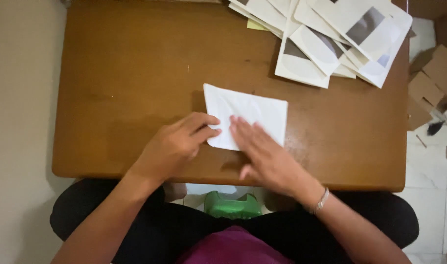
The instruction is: Folding the tops of small white coffee pouches and organizing them on a table.
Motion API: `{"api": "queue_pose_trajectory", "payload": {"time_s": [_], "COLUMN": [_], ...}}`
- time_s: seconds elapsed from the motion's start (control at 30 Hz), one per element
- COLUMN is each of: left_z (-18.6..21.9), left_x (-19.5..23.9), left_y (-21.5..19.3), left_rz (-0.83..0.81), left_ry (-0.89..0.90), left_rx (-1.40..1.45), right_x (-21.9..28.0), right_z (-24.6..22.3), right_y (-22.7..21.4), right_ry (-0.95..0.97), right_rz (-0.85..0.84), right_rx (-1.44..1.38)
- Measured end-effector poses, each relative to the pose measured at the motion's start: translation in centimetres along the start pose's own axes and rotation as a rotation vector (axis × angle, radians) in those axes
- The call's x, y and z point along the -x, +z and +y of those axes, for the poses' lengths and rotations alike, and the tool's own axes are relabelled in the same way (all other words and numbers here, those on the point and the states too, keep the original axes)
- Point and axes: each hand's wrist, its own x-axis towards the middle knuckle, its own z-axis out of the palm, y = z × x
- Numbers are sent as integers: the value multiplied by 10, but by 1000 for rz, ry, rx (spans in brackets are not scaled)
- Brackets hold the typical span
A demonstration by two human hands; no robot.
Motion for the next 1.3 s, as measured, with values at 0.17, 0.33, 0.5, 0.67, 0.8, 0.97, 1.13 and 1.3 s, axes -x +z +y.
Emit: {"api": "queue_pose_trajectory", "payload": {"time_s": [0.17, 0.33, 0.5, 0.67, 0.8, 0.97, 1.13, 1.3], "left_z": [-17, -6, -8, 7, 13, 17, 23, 24], "left_x": [3, 3, 10, 0, -2, -10, -11, -25], "left_y": [-1, -5, 2, -15, -17, -17, -20, -38], "left_rz": [4, 31, 8, -43, 57, 198, 310, 545], "left_ry": [-33, -21, -16, 43, 70, 97, 118, 69], "left_rx": [81, 136, 176, 280, 287, 281, 284, 81], "right_x": [9, 4, 7, 4, -4, 5, 5, 2], "right_z": [40, 12, 46, 13, 20, 14, 23, -5], "right_y": [-34, -4, -17, -11, -13, -22, -18, -52], "right_ry": [136, 4, 81, -111, -54, -124, -98, 2], "right_rz": [160, 159, 177, 189, 197, 193, 189, 241], "right_rx": [251, 88, 245, 56, -99, -119, -108, -269]}}
